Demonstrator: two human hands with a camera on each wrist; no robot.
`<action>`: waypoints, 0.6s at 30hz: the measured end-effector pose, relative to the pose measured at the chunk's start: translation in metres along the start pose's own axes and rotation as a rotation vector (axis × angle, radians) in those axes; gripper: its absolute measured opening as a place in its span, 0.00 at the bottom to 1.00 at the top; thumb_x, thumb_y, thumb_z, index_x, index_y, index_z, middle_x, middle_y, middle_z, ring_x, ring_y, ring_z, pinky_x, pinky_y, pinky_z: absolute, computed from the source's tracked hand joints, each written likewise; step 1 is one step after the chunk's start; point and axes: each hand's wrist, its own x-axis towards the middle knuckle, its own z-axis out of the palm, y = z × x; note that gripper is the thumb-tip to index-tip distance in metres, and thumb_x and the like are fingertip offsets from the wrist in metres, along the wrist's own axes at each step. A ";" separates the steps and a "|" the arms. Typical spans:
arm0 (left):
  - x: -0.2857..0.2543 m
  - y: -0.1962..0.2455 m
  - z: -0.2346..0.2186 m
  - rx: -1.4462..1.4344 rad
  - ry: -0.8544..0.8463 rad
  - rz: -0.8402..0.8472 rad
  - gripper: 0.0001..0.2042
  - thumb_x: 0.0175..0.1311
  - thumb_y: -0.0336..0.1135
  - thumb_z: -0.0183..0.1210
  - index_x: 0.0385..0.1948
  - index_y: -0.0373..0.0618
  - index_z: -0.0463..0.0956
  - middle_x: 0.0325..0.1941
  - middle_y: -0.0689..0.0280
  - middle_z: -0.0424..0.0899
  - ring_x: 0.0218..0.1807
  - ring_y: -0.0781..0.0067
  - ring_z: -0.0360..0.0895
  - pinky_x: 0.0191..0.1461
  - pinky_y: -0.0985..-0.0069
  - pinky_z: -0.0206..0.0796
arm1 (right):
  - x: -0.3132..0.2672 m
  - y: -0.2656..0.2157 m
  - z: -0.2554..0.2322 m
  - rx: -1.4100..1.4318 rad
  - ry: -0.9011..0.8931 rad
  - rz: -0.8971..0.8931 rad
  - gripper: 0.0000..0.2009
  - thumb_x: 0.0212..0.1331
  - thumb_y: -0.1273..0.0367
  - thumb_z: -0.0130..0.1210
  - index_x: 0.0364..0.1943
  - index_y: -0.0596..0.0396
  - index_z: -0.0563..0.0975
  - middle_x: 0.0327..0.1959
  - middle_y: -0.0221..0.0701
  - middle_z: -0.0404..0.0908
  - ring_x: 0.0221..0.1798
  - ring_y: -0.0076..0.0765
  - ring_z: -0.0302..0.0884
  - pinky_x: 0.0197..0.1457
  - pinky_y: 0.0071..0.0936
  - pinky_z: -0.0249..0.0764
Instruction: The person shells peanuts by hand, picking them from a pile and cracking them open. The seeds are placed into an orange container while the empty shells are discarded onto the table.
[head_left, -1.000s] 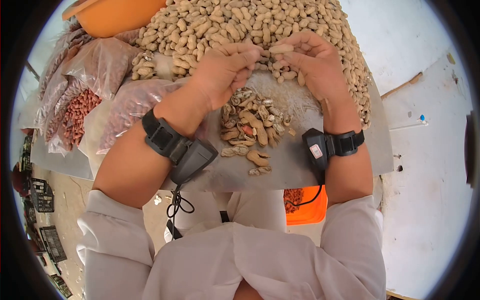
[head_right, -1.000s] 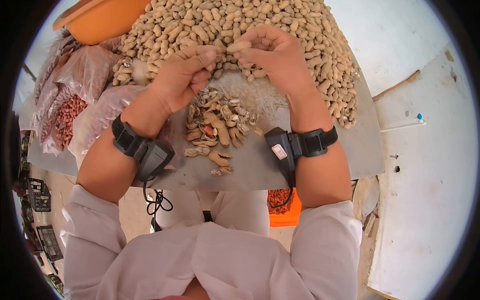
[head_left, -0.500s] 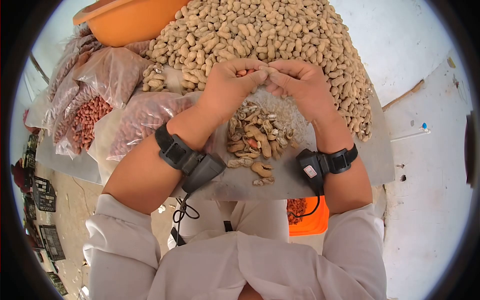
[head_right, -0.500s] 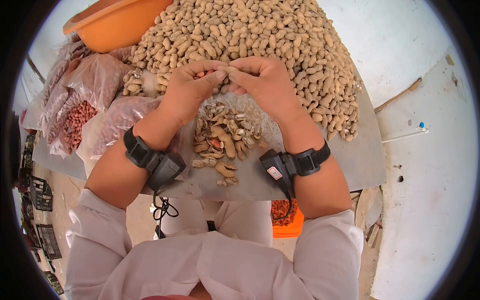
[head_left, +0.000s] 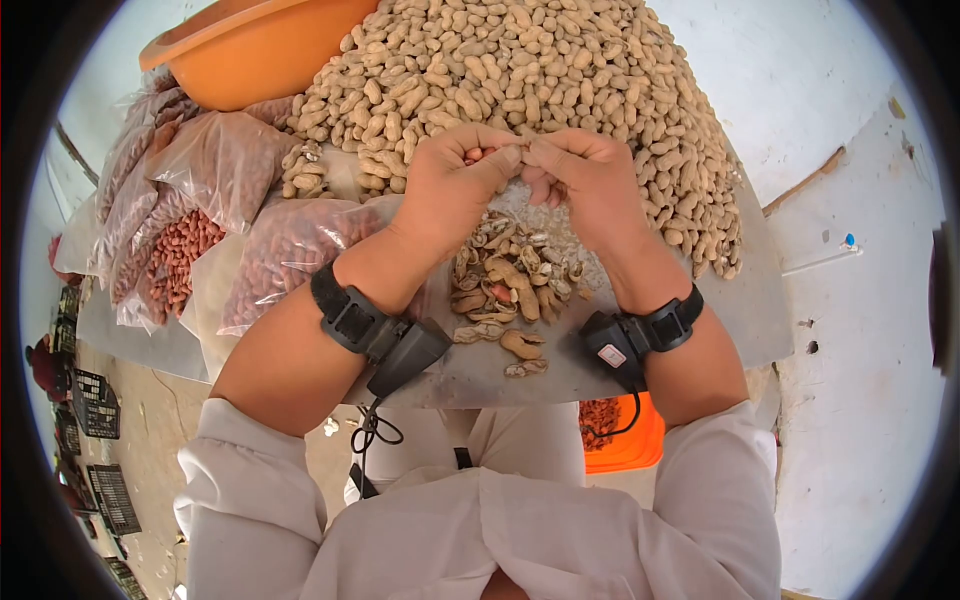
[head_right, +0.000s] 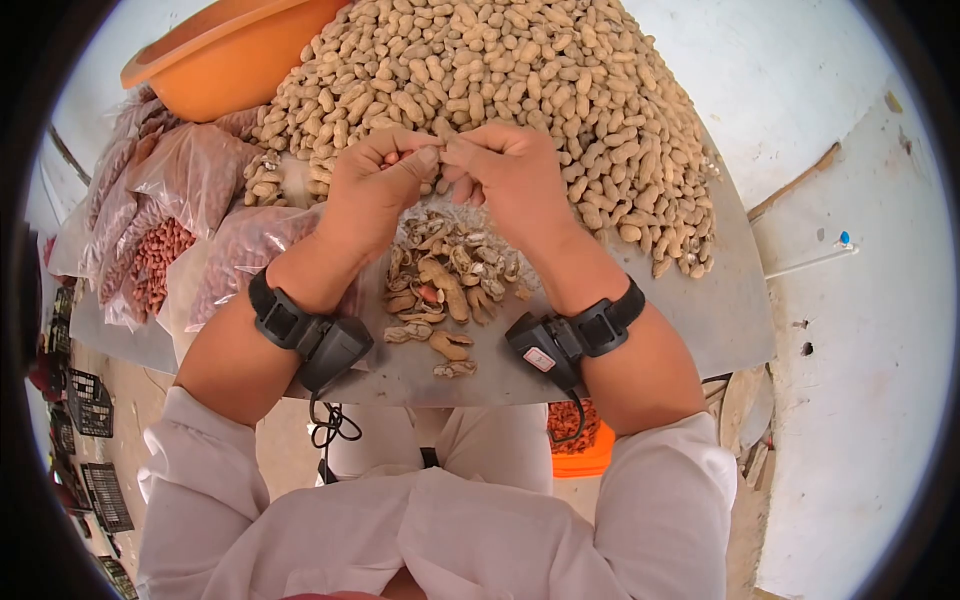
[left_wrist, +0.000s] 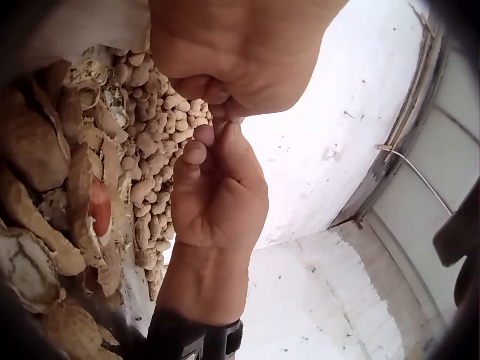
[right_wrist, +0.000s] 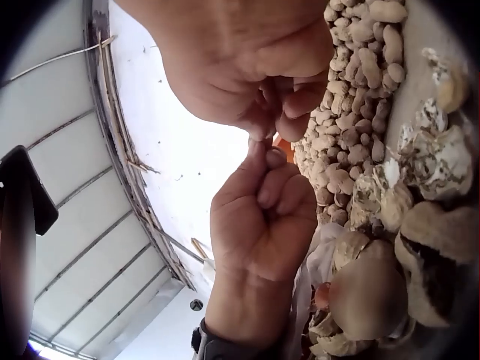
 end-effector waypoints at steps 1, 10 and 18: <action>0.000 0.002 0.000 -0.006 0.004 -0.012 0.06 0.58 0.27 0.55 0.35 0.36 0.76 0.21 0.75 0.72 0.20 0.90 0.60 0.22 0.90 0.50 | 0.000 0.000 0.000 0.070 0.000 0.022 0.09 0.55 0.68 0.56 0.30 0.62 0.77 0.22 0.32 0.78 0.22 0.24 0.74 0.24 0.18 0.67; 0.002 0.003 -0.002 -0.181 0.036 -0.101 0.06 0.59 0.26 0.54 0.35 0.35 0.75 0.23 0.72 0.74 0.21 0.89 0.63 0.22 0.90 0.54 | 0.006 0.008 0.000 0.460 -0.045 0.071 0.09 0.58 0.71 0.52 0.36 0.66 0.76 0.30 0.36 0.80 0.29 0.28 0.77 0.32 0.21 0.73; 0.006 0.005 -0.006 -0.553 -0.019 -0.503 0.12 0.66 0.38 0.46 0.29 0.40 0.72 0.22 0.70 0.69 0.16 0.85 0.54 0.18 0.88 0.48 | 0.001 0.003 0.005 0.189 0.061 -0.139 0.09 0.54 0.75 0.55 0.38 0.67 0.75 0.29 0.34 0.80 0.29 0.24 0.76 0.33 0.19 0.73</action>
